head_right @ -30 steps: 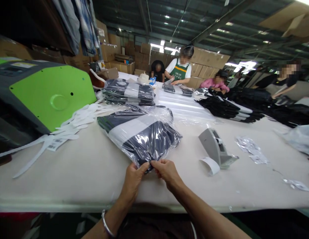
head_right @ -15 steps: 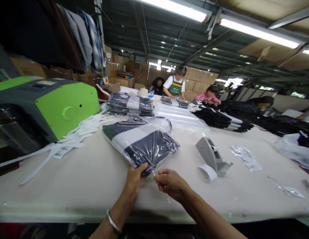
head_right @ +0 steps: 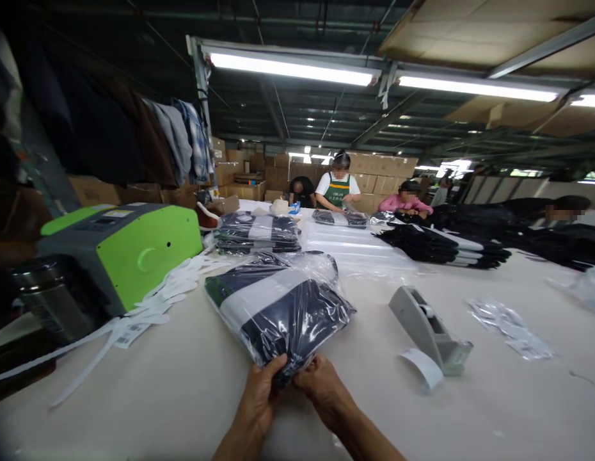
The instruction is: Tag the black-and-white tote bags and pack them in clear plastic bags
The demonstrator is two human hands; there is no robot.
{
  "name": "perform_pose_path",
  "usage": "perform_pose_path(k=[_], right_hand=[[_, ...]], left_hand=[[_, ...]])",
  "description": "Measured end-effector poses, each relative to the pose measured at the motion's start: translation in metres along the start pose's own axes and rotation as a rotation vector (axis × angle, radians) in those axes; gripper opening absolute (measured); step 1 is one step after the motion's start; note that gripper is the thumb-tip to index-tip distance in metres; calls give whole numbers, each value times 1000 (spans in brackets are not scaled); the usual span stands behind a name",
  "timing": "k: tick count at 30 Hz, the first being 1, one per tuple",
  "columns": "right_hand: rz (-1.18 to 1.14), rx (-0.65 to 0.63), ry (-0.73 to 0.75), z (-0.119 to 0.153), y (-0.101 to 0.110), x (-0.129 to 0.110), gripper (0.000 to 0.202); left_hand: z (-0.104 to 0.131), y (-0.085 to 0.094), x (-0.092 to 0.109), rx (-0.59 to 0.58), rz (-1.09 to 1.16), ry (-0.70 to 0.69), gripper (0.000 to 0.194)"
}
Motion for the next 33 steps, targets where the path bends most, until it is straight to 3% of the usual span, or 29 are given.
perform_pose_path(k=[4,9,11,17,19,23,25,26,28,29,30,31,33], right_hand=[[-20,9,75,-3,3,-6,48],[104,212,92,-11,22,-5,44],[85,226,72,-9,23,-5,41],[-215,-176,-115,31,5,-9,31],[-283,-155,-177,42,22,-6,37],[-231,67,-203,47,74,3,40],[-234,116,-178,47,92,1,43],[-249,134,-163,47,101,-1,44],[-277,168,-145,50,114,-6,46],[-292,175,-144,52,118,-8,44],[-311,173,-138,54,120,-10,42],[-332,164,-129,57,118,-13,39],[-365,128,-114,60,109,-20,31]], left_hand=[[0,-1,2,-6,-29,-13,67],[1,-11,6,-49,-6,-44,64],[3,-10,5,-29,6,-51,64],[16,-20,-13,-68,-57,-98,70],[24,-30,-30,-94,-100,-118,77],[52,-59,-79,-233,-157,-26,81],[68,-66,-92,-376,-300,20,69],[74,-64,-89,-455,-431,-6,56],[80,-55,-56,-567,-765,-245,26],[83,-50,-27,-587,-944,-461,15],[90,-47,9,-555,-1087,-749,16],[99,-45,41,-528,-1214,-1037,32],[110,-47,79,-499,-1483,-1498,58]])
Point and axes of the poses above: each hand's wrist, its own z-axis away from the middle knuckle, its own y-axis out of the back of the hand, x = y × z, the point moved 10 cm from there along -z, towards the middle knuckle, and after that the axes turned 8 degrees about -y, right-handed, at the moved point
